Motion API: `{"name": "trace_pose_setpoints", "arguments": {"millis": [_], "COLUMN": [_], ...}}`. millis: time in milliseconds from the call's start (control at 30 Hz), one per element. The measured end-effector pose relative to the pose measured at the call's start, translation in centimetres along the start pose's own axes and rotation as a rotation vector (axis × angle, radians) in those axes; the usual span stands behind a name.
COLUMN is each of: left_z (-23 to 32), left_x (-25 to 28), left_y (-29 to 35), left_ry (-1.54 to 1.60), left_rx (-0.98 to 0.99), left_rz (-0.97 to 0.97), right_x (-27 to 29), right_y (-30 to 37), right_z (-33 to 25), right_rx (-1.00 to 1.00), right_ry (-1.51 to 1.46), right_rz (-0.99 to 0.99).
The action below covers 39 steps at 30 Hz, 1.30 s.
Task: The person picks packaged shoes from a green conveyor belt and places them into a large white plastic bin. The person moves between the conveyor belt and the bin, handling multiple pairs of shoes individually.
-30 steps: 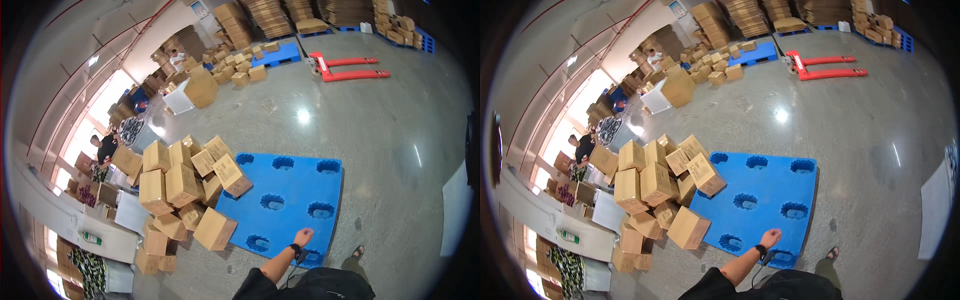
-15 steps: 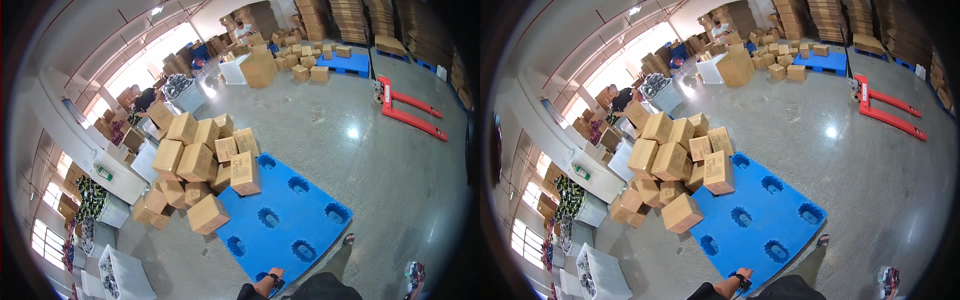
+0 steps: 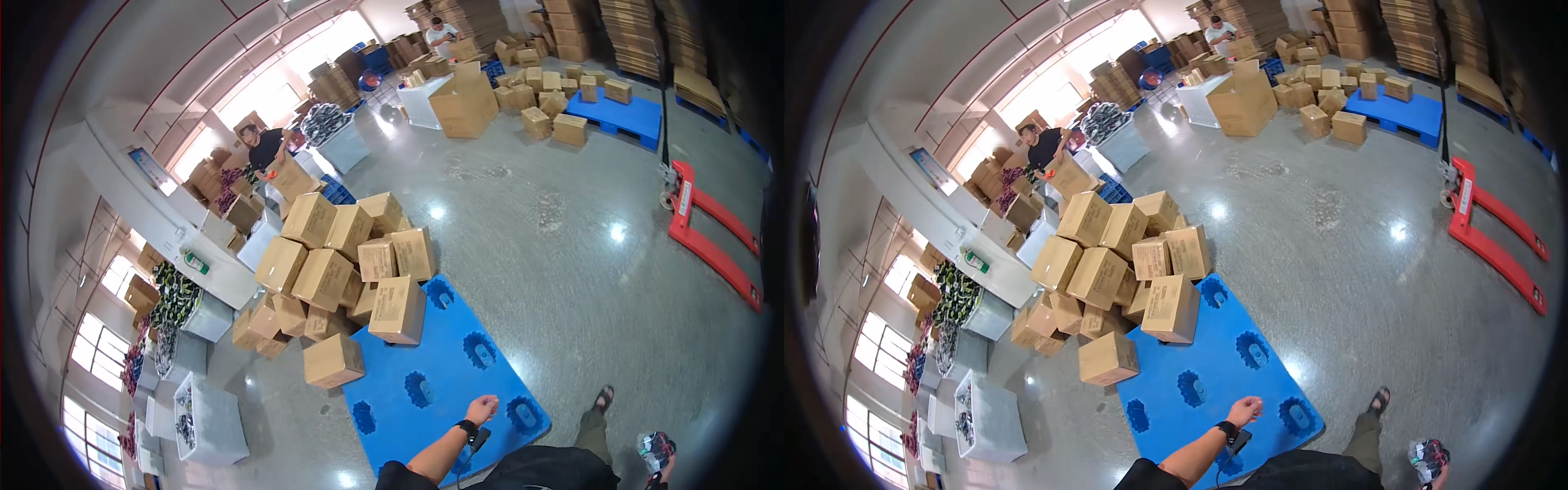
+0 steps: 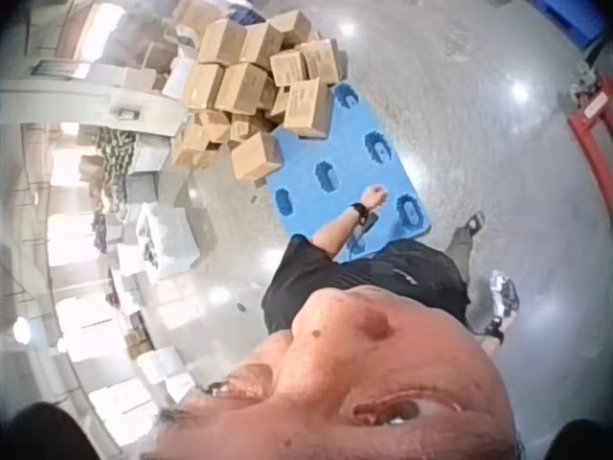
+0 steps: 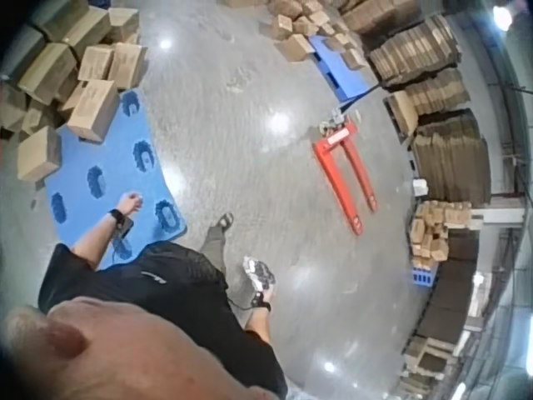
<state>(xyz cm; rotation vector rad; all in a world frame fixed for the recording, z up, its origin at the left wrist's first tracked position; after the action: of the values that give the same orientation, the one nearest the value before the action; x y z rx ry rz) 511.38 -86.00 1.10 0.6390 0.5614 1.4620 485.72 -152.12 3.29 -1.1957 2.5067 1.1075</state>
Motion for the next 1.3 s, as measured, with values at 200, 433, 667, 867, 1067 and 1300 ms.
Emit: {"name": "trace_pose_setpoints", "arguments": {"millis": [200,433,667,867,1067,1300], "left_z": [-5.1,3.0,6.8,17.9,45.3,54.1], "left_x": [-2.1,-9.9,-9.0,0.0,12.3,22.4], "left_y": [-8.0,-9.9,-19.9,-32.8,-45.9,-63.0], "left_ry": [0.172,0.411,0.648,0.762,0.472,0.525], "left_rx": [0.253,0.324,0.424,0.432,0.053,0.062], "left_rz": [0.232,0.291,0.467,0.514,0.5,0.527], "right_x": [-4.9,-28.1,-60.3,-78.4,-93.4,-112.0], "right_y": [-24.9,-49.4,-62.0,-73.1,-82.4,-100.5], "right_z": [-8.7,-19.3,-18.9,-13.7,-10.1,-3.5], "right_rx": [0.008,0.021,-0.103,-0.174,-0.263,-0.21], "right_ry": [0.07,0.554,0.836,0.531,0.516,0.68], "right_rz": [-0.129,-0.223,-0.323,-0.414,-0.449,-0.527]}}
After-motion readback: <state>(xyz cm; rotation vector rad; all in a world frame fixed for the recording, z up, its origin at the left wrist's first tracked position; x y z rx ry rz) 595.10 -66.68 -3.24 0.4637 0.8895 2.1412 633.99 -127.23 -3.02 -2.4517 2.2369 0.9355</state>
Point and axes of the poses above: each hand's wrist, its own y-axis away from the middle knuckle, its own x-axis out of the back of the hand, z = x × y, the point moved 6 cm from there along -y, towards the middle knuckle, and after that the axes turned 5 degrees about -z, right-handed, at the moved point
